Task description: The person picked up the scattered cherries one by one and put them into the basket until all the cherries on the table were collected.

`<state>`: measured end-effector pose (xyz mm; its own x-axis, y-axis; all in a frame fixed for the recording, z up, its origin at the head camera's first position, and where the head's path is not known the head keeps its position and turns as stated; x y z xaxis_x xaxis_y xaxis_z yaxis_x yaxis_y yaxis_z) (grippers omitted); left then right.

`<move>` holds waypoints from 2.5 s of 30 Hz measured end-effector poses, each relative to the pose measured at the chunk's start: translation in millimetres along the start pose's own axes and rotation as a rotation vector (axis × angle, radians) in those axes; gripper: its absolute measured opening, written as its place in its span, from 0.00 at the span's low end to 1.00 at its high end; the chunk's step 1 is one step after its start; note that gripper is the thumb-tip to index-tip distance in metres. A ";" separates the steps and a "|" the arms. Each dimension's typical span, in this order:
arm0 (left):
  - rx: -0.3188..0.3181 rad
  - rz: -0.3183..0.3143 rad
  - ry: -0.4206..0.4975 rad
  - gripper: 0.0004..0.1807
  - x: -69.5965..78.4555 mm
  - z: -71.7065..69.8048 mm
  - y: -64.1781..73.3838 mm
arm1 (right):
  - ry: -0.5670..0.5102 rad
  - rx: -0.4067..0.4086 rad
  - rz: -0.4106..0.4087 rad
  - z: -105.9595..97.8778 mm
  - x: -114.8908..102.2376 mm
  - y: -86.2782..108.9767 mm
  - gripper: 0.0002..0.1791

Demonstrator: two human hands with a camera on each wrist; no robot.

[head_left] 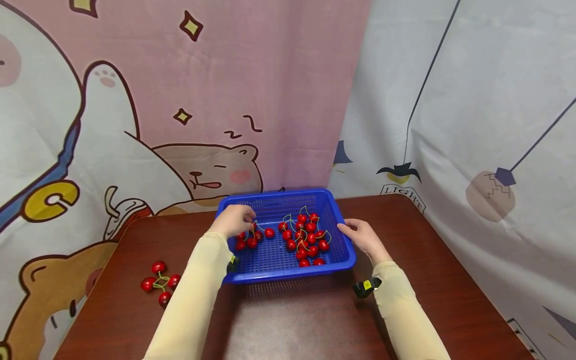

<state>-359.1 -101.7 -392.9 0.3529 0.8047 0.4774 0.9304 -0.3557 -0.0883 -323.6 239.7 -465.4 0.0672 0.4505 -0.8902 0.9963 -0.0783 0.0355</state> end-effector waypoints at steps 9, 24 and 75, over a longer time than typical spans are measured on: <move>0.136 0.014 0.077 0.15 -2.0 -24.7 17.5 | 0.009 -0.003 -0.006 -0.3 0.5 -1.1 0.26; 0.268 -0.027 0.178 0.22 -17.8 -66.6 61.8 | 0.011 0.002 -0.023 0.6 -0.4 -0.6 0.24; 0.123 -0.326 -0.109 0.31 -182.6 -46.9 194.0 | 0.005 -0.003 -0.010 0.5 0.5 0.2 0.26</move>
<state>-247.6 -340.0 -456.1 0.0377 0.9148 0.4021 0.9984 -0.0173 -0.0543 -323.4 239.5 -466.1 0.0573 0.4556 -0.8883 0.9971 -0.0709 0.0279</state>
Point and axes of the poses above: each hand's wrist, its own y-axis away from the middle knuckle, its own z-axis out of the palm, x = y × z, the point moved 7 cm from there along -y, towards the middle knuckle, and after that the axes turned 6 degrees about x, right-handed, at the moved point
